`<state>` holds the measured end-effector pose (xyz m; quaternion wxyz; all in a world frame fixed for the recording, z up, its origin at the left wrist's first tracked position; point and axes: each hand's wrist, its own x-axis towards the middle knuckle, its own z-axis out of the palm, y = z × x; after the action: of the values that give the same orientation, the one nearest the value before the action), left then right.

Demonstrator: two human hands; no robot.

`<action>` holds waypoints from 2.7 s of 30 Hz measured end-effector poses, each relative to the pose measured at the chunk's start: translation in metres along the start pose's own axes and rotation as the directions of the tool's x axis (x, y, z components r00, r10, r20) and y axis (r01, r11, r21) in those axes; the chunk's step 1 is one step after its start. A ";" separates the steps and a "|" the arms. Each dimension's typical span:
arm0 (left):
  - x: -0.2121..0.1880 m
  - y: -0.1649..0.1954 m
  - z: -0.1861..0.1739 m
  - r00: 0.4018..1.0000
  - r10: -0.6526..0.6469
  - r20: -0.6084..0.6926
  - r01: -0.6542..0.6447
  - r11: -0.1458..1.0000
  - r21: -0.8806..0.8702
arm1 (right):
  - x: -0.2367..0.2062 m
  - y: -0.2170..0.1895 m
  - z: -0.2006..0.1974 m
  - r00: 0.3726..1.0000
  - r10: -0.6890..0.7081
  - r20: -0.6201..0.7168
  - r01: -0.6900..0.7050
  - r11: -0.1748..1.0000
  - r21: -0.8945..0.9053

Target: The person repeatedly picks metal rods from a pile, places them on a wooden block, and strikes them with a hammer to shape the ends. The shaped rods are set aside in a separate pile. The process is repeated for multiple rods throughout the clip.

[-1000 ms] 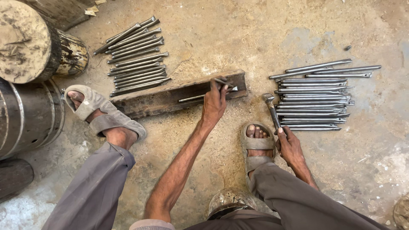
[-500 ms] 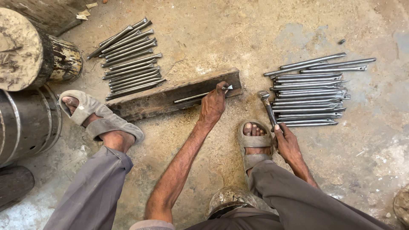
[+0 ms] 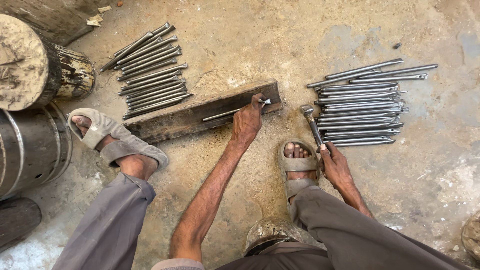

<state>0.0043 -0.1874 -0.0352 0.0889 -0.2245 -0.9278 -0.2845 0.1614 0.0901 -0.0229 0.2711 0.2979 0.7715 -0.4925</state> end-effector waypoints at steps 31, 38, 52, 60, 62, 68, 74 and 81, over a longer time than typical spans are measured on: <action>0.001 0.000 -0.002 0.997 -0.032 0.073 0.030 0.999 0.025 | 0.007 0.011 0.003 1.000 -0.001 0.001 0.001 0.998 -0.070; 0.017 0.013 -0.020 0.981 -0.104 0.166 0.103 0.995 0.014 | 0.004 0.006 0.003 1.000 -0.004 0.002 0.004 0.998 -0.068; 0.005 0.000 -0.004 0.994 -0.058 0.096 0.055 0.998 0.032 | 0.000 0.003 0.004 1.000 0.014 -0.001 -0.014 0.998 -0.067; 0.003 -0.004 0.002 0.993 -0.052 0.103 0.048 0.998 0.049 | -0.001 0.001 0.002 1.000 0.019 0.005 -0.019 0.999 -0.041; 0.004 -0.002 0.000 0.995 -0.049 0.087 0.046 0.998 0.031 | -0.002 0.000 0.002 1.000 0.014 0.004 -0.014 0.999 -0.033; 0.010 0.004 -0.008 0.997 -0.050 0.058 0.051 0.999 -0.016 | -0.002 -0.001 0.001 1.000 -0.014 0.009 0.014 1.000 -0.015; 0.012 0.005 -0.011 0.987 -0.096 0.132 0.094 0.995 0.021 | 0.000 -0.001 0.001 1.000 -0.006 0.011 0.006 1.000 -0.019; 0.007 -0.001 -0.005 0.991 0.016 0.134 -0.022 0.999 0.045 | -0.003 -0.001 0.002 1.000 0.006 0.005 -0.006 1.000 -0.015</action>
<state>-0.0018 -0.1884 -0.0294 0.0347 -0.2495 -0.9359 -0.2464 0.1626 0.0877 -0.0209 0.2768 0.2969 0.7735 -0.4867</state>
